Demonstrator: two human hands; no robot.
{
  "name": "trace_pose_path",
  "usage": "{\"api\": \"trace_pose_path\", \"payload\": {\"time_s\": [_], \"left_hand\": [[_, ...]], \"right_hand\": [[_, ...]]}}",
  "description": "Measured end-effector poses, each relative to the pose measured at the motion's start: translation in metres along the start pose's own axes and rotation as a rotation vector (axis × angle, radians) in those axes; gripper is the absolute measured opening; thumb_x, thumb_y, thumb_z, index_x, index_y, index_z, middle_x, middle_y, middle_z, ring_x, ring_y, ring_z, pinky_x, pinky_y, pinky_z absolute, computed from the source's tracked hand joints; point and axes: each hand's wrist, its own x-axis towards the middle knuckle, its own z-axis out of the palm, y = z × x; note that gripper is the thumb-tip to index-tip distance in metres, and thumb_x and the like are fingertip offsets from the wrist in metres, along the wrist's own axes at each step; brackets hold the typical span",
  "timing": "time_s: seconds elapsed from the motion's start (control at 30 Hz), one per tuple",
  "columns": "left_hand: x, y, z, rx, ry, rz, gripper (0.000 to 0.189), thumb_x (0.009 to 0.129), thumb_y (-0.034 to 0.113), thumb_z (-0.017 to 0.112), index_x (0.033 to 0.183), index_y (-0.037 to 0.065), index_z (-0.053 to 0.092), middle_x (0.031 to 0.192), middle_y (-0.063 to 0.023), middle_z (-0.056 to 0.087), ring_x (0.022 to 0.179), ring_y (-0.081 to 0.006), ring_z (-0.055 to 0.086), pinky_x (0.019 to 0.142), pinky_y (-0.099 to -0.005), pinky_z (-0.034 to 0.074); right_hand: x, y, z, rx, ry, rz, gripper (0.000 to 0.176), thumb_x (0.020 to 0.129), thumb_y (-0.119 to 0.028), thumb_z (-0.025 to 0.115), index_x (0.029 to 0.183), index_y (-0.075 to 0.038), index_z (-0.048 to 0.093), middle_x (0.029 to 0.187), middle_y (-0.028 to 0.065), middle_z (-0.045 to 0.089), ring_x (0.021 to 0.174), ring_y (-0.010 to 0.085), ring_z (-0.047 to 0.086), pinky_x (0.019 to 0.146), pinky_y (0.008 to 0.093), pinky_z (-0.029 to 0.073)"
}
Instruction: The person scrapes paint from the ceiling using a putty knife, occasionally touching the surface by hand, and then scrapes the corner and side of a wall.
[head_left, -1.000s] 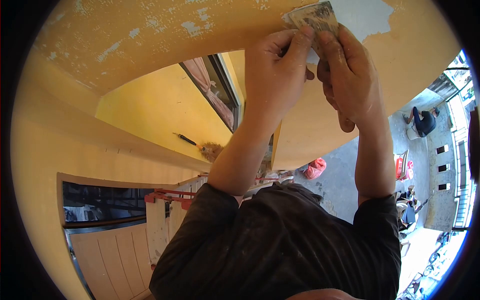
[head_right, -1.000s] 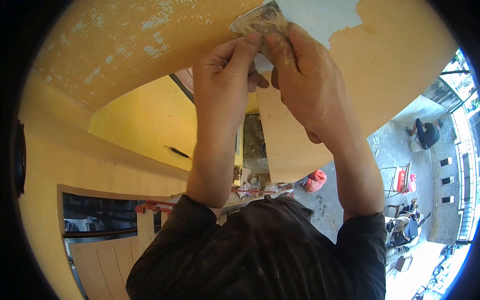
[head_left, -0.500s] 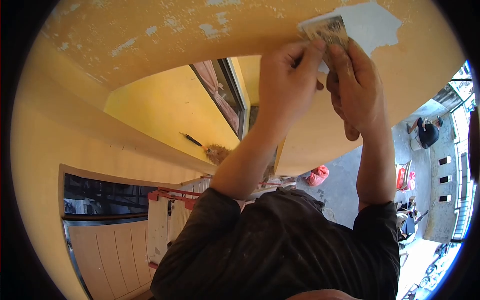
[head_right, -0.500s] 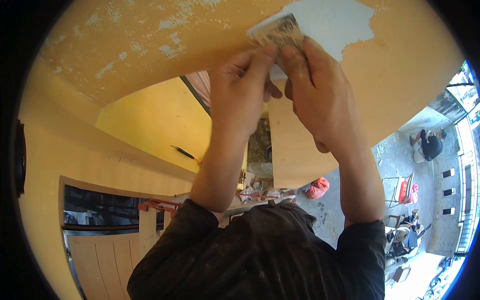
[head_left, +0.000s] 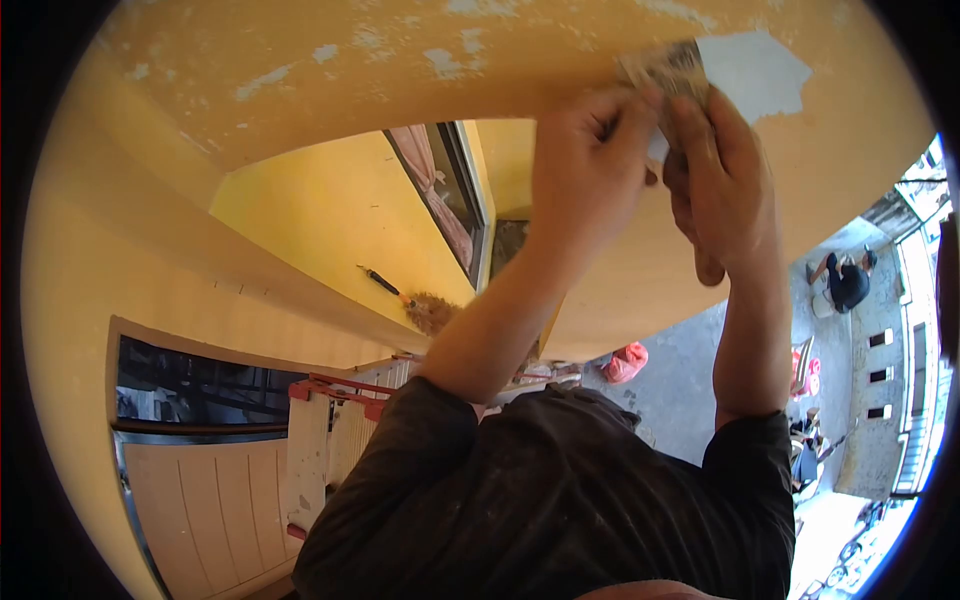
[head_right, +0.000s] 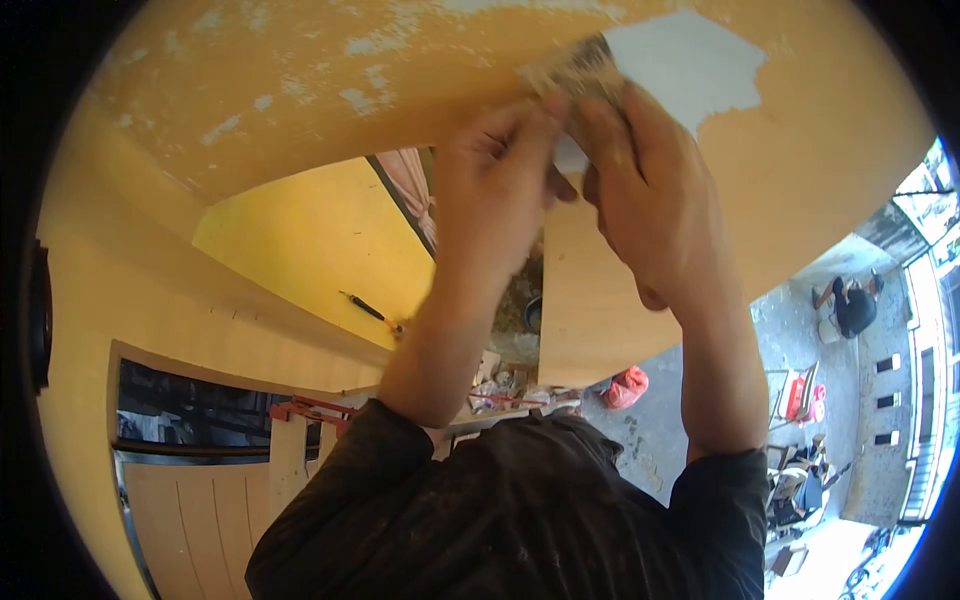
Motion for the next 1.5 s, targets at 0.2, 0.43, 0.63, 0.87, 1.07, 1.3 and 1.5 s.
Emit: {"api": "trace_pose_path", "payload": {"time_s": [0.2, 0.43, 0.63, 0.87, 1.07, 1.3, 1.5], "left_hand": [[0.001, 0.003, -0.003, -0.054, 0.038, 0.016, 0.028, 0.091, 0.021, 0.057, 0.078, -0.003, 0.063, 0.055, -0.0006, 0.054, 0.049, -0.0046, 0.051, 0.042, -0.0223, 0.044], [-0.007, -0.003, 0.001, 0.035, 0.040, -0.043, 0.028, 0.091, 0.020, 0.057, 0.080, -0.004, 0.064, 0.056, 0.0003, 0.053, 0.050, -0.0037, 0.049, 0.044, -0.0225, 0.045], [-0.005, -0.001, -0.001, 0.077, 0.009, -0.026, 0.029, 0.090, 0.022, 0.058, 0.079, -0.004, 0.064, 0.057, -0.0004, 0.054, 0.049, -0.0050, 0.051, 0.044, -0.0220, 0.045], [-0.001, 0.003, -0.003, 0.082, -0.012, -0.036, 0.030, 0.090, 0.023, 0.058, 0.078, -0.004, 0.064, 0.056, -0.0005, 0.055, 0.049, -0.0053, 0.052, 0.044, -0.0215, 0.045], [-0.002, 0.001, -0.001, 0.012, 0.008, -0.004, 0.028, 0.090, 0.021, 0.058, 0.081, -0.004, 0.066, 0.054, 0.0005, 0.052, 0.048, -0.0047, 0.050, 0.044, -0.0217, 0.046], [-0.006, 0.003, 0.000, 0.070, 0.012, -0.014, 0.028, 0.091, 0.021, 0.057, 0.081, -0.004, 0.066, 0.056, -0.0008, 0.055, 0.048, -0.0047, 0.051, 0.043, -0.0222, 0.046], [-0.008, 0.004, 0.000, 0.093, 0.006, -0.023, 0.031, 0.091, 0.023, 0.056, 0.078, -0.003, 0.065, 0.056, -0.0017, 0.056, 0.049, -0.0062, 0.053, 0.045, -0.0231, 0.046]], "right_hand": [[0.003, -0.006, 0.009, 0.028, 0.022, -0.046, 0.026, 0.094, -0.025, 0.045, 0.086, -0.001, 0.051, 0.055, 0.0065, 0.051, 0.042, 0.0123, 0.046, 0.041, 0.0279, 0.037], [-0.002, 0.007, 0.008, 0.096, 0.033, -0.008, 0.026, 0.095, -0.025, 0.045, 0.087, -0.001, 0.051, 0.055, 0.0055, 0.051, 0.043, 0.0113, 0.045, 0.041, 0.0271, 0.037], [-0.002, 0.008, 0.015, 0.242, 0.055, -0.057, 0.020, 0.098, -0.022, 0.041, 0.092, -0.005, 0.049, 0.050, -0.0044, 0.037, 0.034, 0.0018, 0.027, 0.029, 0.0191, 0.022], [-0.002, 0.012, 0.015, 0.195, 0.057, -0.024, 0.022, 0.097, -0.023, 0.043, 0.090, -0.003, 0.050, 0.053, -0.0003, 0.044, 0.039, 0.0054, 0.036, 0.034, 0.0220, 0.029], [-0.005, 0.013, 0.016, 0.254, 0.053, -0.027, 0.019, 0.098, -0.022, 0.042, 0.093, -0.005, 0.049, 0.051, -0.0039, 0.038, 0.035, 0.0017, 0.028, 0.029, 0.0184, 0.023], [-0.006, 0.007, 0.011, 0.177, 0.045, 0.003, 0.026, 0.095, -0.025, 0.045, 0.085, -0.002, 0.050, 0.054, 0.0042, 0.049, 0.041, 0.0098, 0.045, 0.038, 0.0262, 0.036], [-0.004, 0.008, 0.012, 0.202, 0.035, -0.010, 0.026, 0.095, -0.024, 0.044, 0.083, -0.002, 0.048, 0.052, 0.0035, 0.048, 0.040, 0.0095, 0.044, 0.037, 0.0256, 0.035]]}}
